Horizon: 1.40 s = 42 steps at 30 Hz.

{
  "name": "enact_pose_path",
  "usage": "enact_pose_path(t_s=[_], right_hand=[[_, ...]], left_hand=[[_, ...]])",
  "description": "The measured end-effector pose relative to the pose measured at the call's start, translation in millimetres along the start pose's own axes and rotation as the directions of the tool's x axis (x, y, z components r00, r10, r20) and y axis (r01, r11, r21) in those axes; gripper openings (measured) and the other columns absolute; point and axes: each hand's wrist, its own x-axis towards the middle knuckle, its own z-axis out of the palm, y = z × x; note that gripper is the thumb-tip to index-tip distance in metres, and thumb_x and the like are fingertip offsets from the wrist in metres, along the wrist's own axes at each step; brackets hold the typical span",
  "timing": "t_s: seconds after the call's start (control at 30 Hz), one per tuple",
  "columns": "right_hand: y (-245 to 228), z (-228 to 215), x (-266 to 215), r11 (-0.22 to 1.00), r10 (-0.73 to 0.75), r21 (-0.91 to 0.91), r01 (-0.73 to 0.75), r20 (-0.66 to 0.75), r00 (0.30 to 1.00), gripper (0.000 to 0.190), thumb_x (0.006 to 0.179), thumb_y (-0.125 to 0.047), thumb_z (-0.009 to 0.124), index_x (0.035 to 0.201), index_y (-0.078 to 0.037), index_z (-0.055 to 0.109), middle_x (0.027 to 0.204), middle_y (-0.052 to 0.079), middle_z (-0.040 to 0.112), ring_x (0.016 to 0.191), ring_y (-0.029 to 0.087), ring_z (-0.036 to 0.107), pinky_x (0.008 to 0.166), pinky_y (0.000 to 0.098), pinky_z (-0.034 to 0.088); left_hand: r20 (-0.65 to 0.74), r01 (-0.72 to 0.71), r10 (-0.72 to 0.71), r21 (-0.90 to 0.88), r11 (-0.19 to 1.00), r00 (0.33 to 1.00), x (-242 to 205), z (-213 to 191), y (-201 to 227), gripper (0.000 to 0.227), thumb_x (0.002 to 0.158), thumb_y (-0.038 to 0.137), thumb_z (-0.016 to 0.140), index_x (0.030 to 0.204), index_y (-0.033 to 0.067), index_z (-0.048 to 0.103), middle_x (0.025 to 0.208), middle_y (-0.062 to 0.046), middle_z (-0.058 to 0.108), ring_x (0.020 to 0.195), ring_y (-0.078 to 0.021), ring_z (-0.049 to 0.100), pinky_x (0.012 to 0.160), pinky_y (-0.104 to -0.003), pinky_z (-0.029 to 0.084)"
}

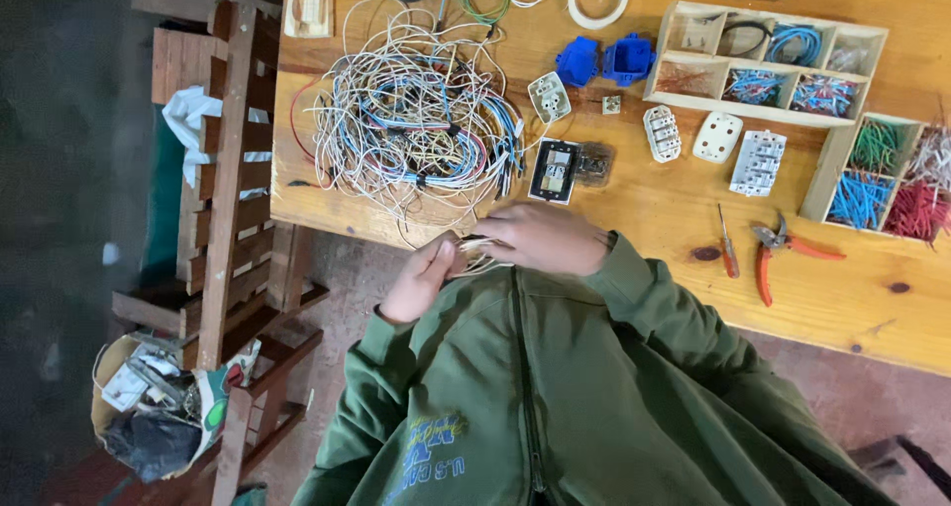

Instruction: The person separates and untangles a bundle of wires by hand, pulling individual strands from the main mass and wrapping adhesive tape around one wire.

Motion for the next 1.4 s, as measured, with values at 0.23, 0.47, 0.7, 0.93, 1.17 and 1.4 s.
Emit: enact_pose_path(t_s=[0.23, 0.47, 0.7, 0.93, 1.17, 1.4], right_hand=[[5.3, 36.8, 1.2, 0.977, 0.128, -0.175, -0.123, 0.019, 0.992, 0.021, 0.094, 0.001, 0.058, 0.115, 0.001, 0.063, 0.098, 0.019, 0.073, 0.081, 0.031, 0.077, 0.07, 0.0423, 0.064], [12.3, 59.3, 3.7, 0.943, 0.305, -0.099, -0.319, -0.131, 0.943, 0.012, 0.1, -0.013, 0.057, 0.103, -0.004, 0.064, 0.083, 0.013, 0.073, 0.073, 0.027, 0.076, 0.065, 0.0376, 0.063], [31.8, 68.4, 2.5, 0.862, 0.322, -0.3, -0.408, -0.298, 0.899, 0.023, 0.087, -0.039, 0.058, 0.083, -0.017, 0.06, 0.066, 0.007, 0.072, 0.057, 0.031, 0.074, 0.056, 0.0436, 0.059], [47.1, 48.5, 9.8, 0.902, 0.324, -0.252, -0.349, -0.138, 0.936, 0.054, 0.104, -0.052, 0.05, 0.113, -0.003, 0.071, 0.091, 0.017, 0.077, 0.053, 0.018, 0.071, 0.049, 0.0277, 0.057], [66.5, 38.7, 17.8, 0.852, 0.222, -0.423, -0.309, -0.242, 0.944, 0.027, 0.106, -0.033, 0.056, 0.111, -0.012, 0.072, 0.084, 0.005, 0.076, 0.078, 0.018, 0.072, 0.075, 0.0321, 0.058], [103.8, 56.4, 20.2, 0.922, 0.297, -0.151, -0.357, -0.317, 0.901, 0.03, 0.1, -0.038, 0.065, 0.112, -0.011, 0.067, 0.092, 0.011, 0.074, 0.084, 0.032, 0.074, 0.076, 0.0482, 0.06]], left_hand=[[0.202, 0.013, 0.019, -0.153, 0.988, 0.979, 12.1, 2.7, 113.8, 0.02, 0.107, 0.008, 0.05, 0.101, -0.0094, 0.056, 0.084, -0.017, 0.056, 0.093, -0.0244, 0.053, 0.089, -0.05, 0.048], [0.217, 0.054, -0.219, 0.583, 0.811, 0.951, 49.8, 2.2, 62.7, 0.043, 0.106, 0.048, 0.047, 0.13, 0.0141, 0.039, 0.118, -0.024, 0.067, 0.114, -0.0456, 0.066, 0.1, -0.058, 0.051], [0.28, -0.133, -0.062, 0.624, 0.77, 0.958, 59.8, -1.2, 74.3, 0.033, 0.11, 0.034, 0.042, 0.136, 0.0133, 0.042, 0.107, -0.024, 0.069, 0.097, -0.0494, 0.07, 0.084, -0.064, 0.057], [0.188, -0.084, -0.007, 0.474, 0.877, 0.982, 96.1, -15.7, 48.7, 0.02, 0.104, 0.026, 0.059, 0.122, 0.0189, 0.053, 0.12, -0.014, 0.071, 0.113, -0.0434, 0.068, 0.088, -0.062, 0.054], [0.333, -0.104, -0.129, 0.601, 0.793, 0.934, 108.9, -31.8, 45.8, 0.022, 0.104, 0.026, 0.05, 0.119, 0.0218, 0.066, 0.113, -0.007, 0.077, 0.107, -0.0389, 0.071, 0.09, -0.057, 0.055], [0.394, -0.083, -0.154, 0.523, 0.848, 0.906, 113.4, -22.3, 31.1, 0.028, 0.11, 0.017, 0.04, 0.122, 0.0111, 0.064, 0.097, -0.016, 0.076, 0.095, -0.0453, 0.073, 0.086, -0.061, 0.055]])
